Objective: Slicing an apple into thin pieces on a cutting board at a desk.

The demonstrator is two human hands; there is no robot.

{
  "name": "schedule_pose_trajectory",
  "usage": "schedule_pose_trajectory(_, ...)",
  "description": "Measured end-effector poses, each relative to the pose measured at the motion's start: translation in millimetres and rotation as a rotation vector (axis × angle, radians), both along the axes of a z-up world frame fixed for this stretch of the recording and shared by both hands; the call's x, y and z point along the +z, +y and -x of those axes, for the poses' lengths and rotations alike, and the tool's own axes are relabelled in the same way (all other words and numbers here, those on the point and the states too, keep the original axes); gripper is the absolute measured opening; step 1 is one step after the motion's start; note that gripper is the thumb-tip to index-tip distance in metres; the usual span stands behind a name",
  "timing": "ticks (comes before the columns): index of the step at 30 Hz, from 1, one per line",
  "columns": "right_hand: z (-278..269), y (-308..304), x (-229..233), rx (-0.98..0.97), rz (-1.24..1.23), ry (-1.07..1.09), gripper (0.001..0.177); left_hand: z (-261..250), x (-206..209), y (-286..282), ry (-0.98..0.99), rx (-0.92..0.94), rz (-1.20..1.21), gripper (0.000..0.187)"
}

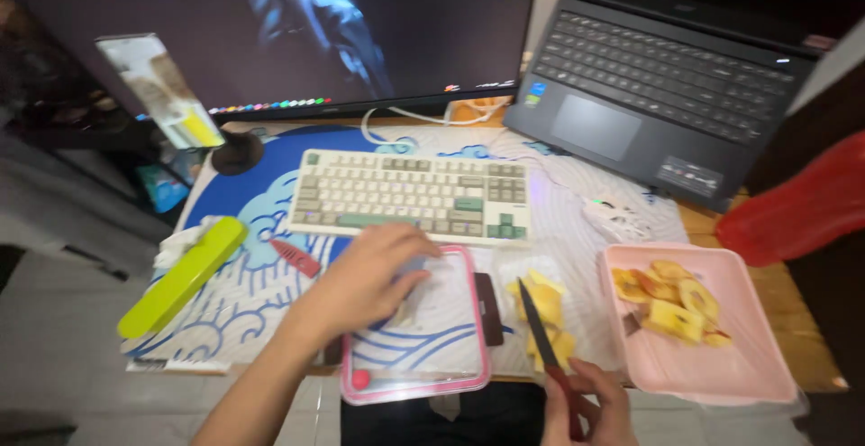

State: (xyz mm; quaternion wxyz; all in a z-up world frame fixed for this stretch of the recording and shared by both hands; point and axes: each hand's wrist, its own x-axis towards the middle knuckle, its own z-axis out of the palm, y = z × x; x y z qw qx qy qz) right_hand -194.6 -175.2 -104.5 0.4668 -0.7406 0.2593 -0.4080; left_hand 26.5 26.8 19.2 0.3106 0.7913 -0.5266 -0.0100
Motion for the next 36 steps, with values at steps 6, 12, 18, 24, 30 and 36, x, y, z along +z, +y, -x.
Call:
schedule_pose_trajectory(6,-24.5,32.3,-21.6,0.326,-0.153,0.184,0.044,27.2,-9.4,60.8,0.137,0.444,-0.187,0.052)
schedule_pose_trajectory(12,-49.9,55.5,-7.4,0.584,-0.351,0.101,0.050,34.4,-40.5,50.4,0.020,0.451,-0.117,0.053)
schedule_pose_trajectory(18,-51.7,48.0,16.7,0.424,-0.334,0.133,0.050,38.7,-36.2,49.2,0.206,0.455,0.093,0.046)
schedule_pose_trajectory(24,-41.5,42.1,21.5,0.309,-0.237,0.094,0.051,49.3,-48.6,30.7,0.365,0.077,0.234,0.018)
schedule_pose_trajectory(30,-33.1,38.6,11.2,0.275,-0.208,0.079,0.052,51.7,-62.0,26.6,-0.031,0.021,0.062,0.019)
schedule_pose_trajectory(36,-30.5,38.8,15.0,0.225,-0.170,0.228,0.041,57.7,-48.1,41.9,-0.035,0.012,0.129,0.033)
